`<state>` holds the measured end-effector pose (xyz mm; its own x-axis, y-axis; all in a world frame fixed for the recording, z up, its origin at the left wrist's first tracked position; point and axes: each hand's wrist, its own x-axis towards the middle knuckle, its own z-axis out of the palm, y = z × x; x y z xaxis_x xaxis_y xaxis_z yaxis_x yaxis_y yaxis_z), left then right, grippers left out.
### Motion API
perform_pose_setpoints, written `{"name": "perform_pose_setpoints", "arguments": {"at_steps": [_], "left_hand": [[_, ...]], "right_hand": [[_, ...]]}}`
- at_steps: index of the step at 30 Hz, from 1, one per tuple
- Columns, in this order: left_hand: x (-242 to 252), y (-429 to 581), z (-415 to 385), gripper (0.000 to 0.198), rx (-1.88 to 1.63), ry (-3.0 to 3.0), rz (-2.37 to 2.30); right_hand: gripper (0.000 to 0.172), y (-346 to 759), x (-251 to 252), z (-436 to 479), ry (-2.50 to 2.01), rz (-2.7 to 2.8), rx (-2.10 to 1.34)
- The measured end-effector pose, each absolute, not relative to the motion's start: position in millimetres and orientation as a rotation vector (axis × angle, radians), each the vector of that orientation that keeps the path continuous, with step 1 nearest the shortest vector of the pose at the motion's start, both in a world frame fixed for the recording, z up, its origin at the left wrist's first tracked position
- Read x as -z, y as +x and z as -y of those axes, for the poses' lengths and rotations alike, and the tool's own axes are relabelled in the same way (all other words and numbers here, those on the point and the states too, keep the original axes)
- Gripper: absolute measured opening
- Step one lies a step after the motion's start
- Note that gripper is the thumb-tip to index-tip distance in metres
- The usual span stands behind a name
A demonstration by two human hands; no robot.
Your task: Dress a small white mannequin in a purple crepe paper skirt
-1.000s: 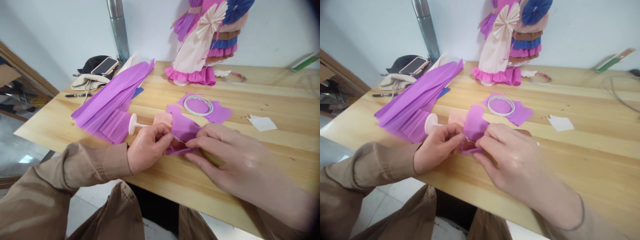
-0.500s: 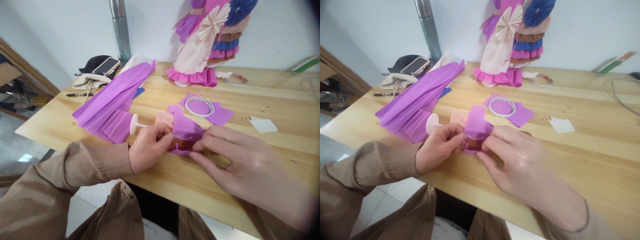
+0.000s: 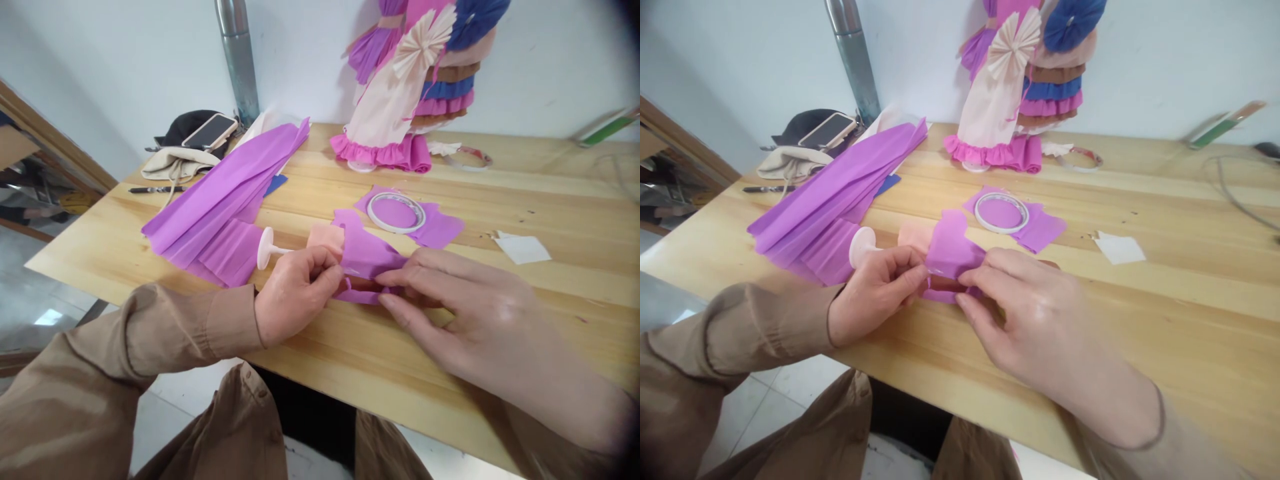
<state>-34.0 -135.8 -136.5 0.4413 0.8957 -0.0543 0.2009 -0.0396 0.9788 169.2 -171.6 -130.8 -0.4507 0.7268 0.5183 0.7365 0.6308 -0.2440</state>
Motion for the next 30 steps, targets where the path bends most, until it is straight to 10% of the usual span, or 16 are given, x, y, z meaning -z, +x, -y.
{"name": "perform_pose_setpoints", "arguments": {"at_steps": [30], "left_hand": [[137.2,-33.9,136.2,0.022,-0.747,1.52,-0.991]], "right_hand": [[0.017,157.3,133.8,170.5,-1.148,2.207,0.087]]}}
